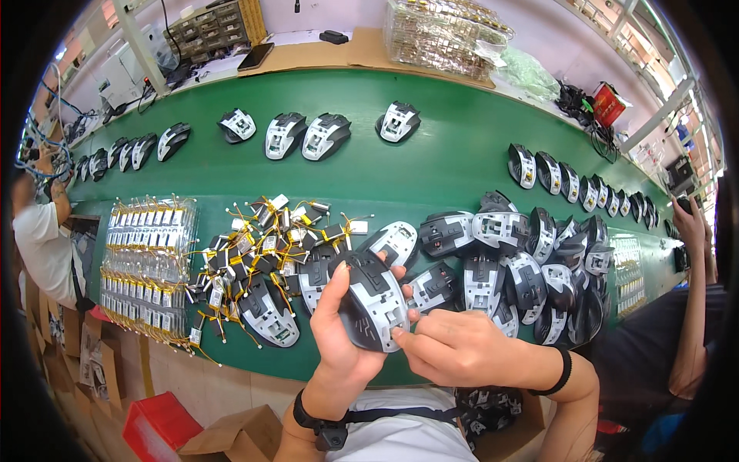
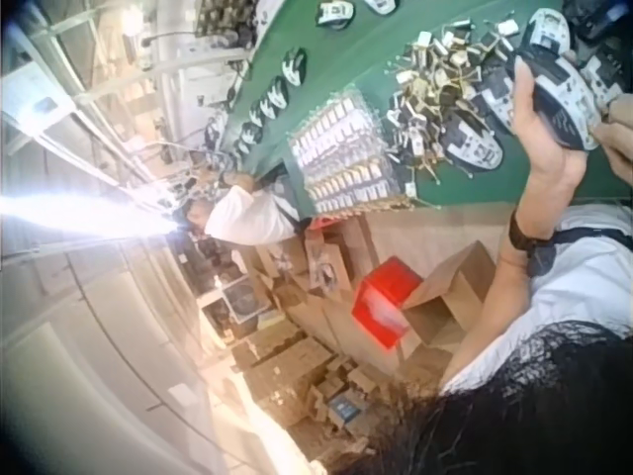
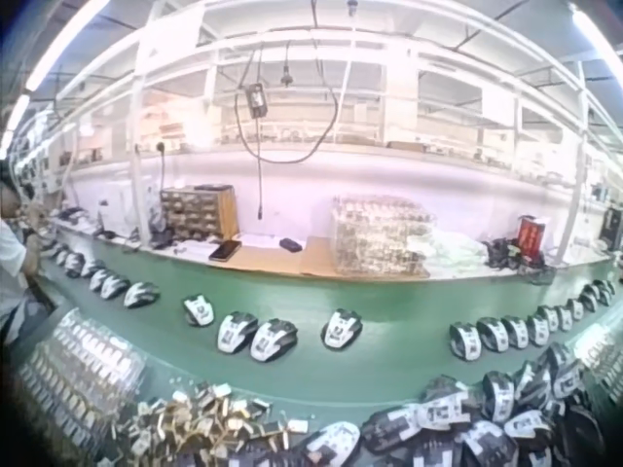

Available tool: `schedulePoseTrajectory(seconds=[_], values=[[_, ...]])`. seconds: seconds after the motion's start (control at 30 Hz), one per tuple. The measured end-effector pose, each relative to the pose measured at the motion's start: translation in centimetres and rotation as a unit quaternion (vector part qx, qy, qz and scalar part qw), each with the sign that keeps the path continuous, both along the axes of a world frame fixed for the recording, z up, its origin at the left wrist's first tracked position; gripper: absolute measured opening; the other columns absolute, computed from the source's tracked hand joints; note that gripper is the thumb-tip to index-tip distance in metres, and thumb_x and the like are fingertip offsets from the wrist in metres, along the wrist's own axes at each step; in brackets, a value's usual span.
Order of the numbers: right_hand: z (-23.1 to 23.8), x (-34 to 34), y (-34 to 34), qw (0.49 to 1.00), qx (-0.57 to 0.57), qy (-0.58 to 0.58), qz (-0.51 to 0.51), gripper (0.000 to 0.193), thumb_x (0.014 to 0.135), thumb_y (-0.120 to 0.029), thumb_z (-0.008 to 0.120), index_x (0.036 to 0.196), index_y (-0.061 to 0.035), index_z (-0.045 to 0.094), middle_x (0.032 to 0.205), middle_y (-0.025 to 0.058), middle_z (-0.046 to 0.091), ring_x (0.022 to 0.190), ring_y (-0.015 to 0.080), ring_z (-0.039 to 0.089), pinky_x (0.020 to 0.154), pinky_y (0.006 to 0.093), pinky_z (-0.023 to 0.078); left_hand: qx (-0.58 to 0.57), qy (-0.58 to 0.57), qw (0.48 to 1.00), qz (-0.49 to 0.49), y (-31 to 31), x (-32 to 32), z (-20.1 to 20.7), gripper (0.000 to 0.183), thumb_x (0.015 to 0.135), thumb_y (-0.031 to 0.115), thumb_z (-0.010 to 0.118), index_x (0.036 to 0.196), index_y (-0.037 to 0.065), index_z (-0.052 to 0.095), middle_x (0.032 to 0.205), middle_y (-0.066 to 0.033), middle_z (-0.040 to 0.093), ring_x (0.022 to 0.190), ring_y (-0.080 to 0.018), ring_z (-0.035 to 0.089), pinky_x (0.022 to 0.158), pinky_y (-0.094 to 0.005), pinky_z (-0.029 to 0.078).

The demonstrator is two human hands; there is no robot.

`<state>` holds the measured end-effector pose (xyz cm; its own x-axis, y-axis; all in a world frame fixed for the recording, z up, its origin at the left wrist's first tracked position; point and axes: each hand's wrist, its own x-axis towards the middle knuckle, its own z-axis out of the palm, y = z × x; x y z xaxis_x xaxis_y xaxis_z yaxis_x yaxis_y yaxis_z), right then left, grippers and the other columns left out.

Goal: The person assembles computer mice at a green workbench. They pick up a mouse shell, insert a small yellow cable into the internal connector, and place the finished unit on the table. This process is repeated for multiple units throughout the clip.

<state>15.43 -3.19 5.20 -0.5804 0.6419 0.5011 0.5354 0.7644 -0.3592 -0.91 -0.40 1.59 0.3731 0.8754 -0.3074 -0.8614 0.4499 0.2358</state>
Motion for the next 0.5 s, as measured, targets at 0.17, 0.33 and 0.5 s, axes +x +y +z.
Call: schedulePoseTrajectory(seconds=[0.17,0.33,0.5], values=[[-0.7,-0.2,0.0,0.998,0.039,0.031,-0.043,0.022,0.063,0.002,0.07,0.084,-0.0033,0.066,0.063,0.0012,0.05,0.05,0.0156,0.055,0.04,0.0271,0.042,-0.015,0.039,0.999,0.024,0.1,1.3,1.2,0.053,0.094,0.044,0.048,0.124,0.001,0.053,0.106,-0.0159,0.062,0.091,-0.0306,0.061,0.072,-0.0424,0.054],[-2.0,0.6,-0.8,0.996,0.005,0.042,-0.072,0.021,0.063,0.002,0.07,0.082,-0.0039,0.066,0.061,0.0008,0.046,0.047,0.0149,0.05,0.038,0.0276,0.037,0.021,0.026,0.999,-0.006,-0.4,1.8,-0.4,0.053,0.093,0.037,0.049,0.133,0.003,0.046,0.115,-0.0166,0.058,0.098,-0.0299,0.059,0.075,-0.0447,0.053],[-3.0,-0.2,-2.9,0.99,0.022,0.064,-0.128,0.022,0.065,-0.004,0.077,0.083,-0.0061,0.065,0.061,-0.0006,0.046,0.047,0.0133,0.048,0.04,0.0256,0.037,0.06,0.001,0.998,-0.016,-0.3,1.5,-0.4,0.058,0.093,0.04,0.048,0.136,0.001,0.043,0.118,-0.0178,0.056,0.103,-0.0313,0.059,0.081,-0.0467,0.054]])
